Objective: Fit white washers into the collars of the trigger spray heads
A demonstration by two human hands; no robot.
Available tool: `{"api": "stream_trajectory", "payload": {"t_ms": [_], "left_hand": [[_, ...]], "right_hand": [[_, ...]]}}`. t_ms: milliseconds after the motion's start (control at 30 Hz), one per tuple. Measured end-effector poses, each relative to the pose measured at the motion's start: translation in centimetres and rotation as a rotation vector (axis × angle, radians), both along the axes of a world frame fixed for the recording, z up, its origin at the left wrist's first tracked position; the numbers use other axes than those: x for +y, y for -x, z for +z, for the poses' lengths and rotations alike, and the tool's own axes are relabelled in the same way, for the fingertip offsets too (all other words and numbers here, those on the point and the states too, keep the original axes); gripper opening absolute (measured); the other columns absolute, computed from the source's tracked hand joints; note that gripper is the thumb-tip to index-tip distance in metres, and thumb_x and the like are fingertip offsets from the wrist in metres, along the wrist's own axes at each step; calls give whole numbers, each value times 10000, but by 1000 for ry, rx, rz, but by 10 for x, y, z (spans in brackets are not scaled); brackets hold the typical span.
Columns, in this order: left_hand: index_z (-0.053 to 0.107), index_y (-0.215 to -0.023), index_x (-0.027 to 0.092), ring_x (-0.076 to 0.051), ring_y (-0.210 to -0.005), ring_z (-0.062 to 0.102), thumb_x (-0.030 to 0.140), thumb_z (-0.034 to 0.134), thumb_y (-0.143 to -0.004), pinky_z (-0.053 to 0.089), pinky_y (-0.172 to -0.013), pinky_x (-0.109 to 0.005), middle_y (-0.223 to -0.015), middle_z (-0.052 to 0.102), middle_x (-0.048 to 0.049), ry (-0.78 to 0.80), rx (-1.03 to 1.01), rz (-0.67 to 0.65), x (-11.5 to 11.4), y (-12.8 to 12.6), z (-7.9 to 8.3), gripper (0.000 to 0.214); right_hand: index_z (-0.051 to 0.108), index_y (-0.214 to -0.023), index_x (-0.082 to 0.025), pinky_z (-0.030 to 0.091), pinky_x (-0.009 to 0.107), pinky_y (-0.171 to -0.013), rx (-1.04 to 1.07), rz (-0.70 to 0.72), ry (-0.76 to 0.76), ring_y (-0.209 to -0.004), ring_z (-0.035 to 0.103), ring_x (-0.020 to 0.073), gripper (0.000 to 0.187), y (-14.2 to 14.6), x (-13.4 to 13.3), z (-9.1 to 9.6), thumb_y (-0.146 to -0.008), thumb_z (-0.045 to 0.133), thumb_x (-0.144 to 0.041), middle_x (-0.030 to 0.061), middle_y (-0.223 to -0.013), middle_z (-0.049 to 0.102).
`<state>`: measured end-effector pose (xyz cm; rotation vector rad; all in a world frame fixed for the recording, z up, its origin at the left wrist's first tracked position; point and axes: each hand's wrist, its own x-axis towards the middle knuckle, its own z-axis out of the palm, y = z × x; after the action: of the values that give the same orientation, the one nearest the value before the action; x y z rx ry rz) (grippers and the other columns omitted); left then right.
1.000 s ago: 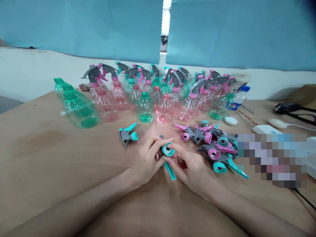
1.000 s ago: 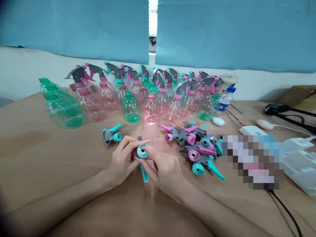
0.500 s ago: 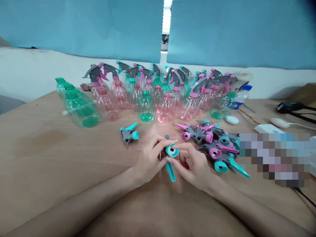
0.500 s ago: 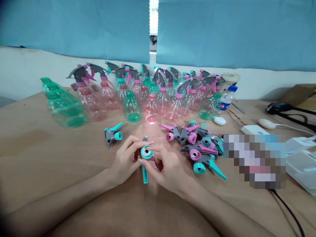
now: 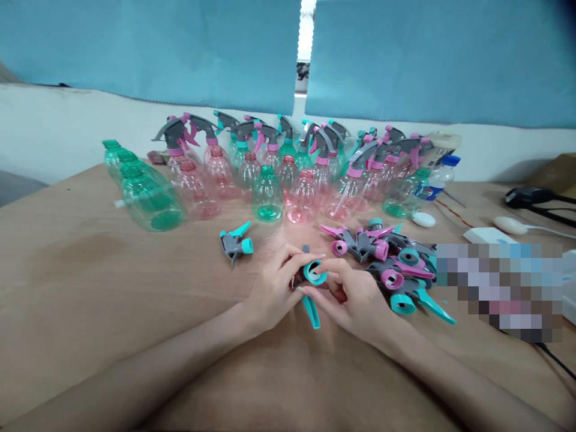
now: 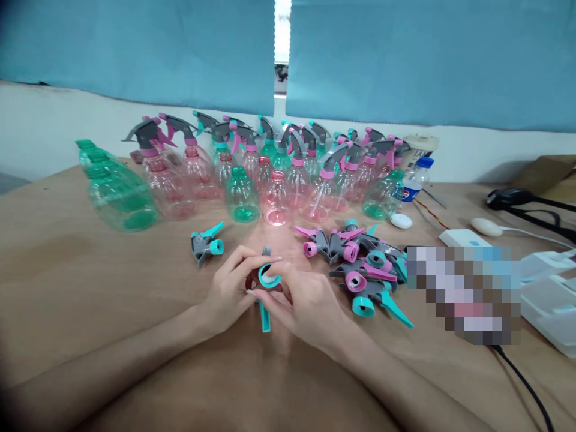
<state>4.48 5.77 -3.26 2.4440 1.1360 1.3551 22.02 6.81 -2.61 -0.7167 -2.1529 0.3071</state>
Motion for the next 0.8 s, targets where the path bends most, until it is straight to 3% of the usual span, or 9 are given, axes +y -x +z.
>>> {"api": "stream_trajectory", "payload": {"t_ms": [233,600,800], "left_hand": [[551,-1019,157,-156,-774,548,214,454,-931,501,-640,-257,-910,554,-62,-70,97,-4,-3,0,3,143],[557,-978,153,-149,-764,550,187,463,-920,496,-643,-247,-891,553,-54,-46,106,6,-2,-4,3,115],[569,-1053,145,-150,-769,564,224,459,-936,499,-659,-255,-903,564,-58,-56,102,16,-1,-4,2,179]], "right_hand": [[550,-959,-205,319,213,-457,-52,5,-25,-440,460,72,122,-1,-1,12,-904,557,-314,-64,-583,537],[547,-821,-193,347,214,-456,-29,-17,10,-450,453,80,164,1,0,11,-906,550,-334,-51,-572,499],[478,-678,-202,347,216,-461,-37,-9,-39,-465,428,86,298,2,4,7,-931,500,-358,-49,-546,459]]}}
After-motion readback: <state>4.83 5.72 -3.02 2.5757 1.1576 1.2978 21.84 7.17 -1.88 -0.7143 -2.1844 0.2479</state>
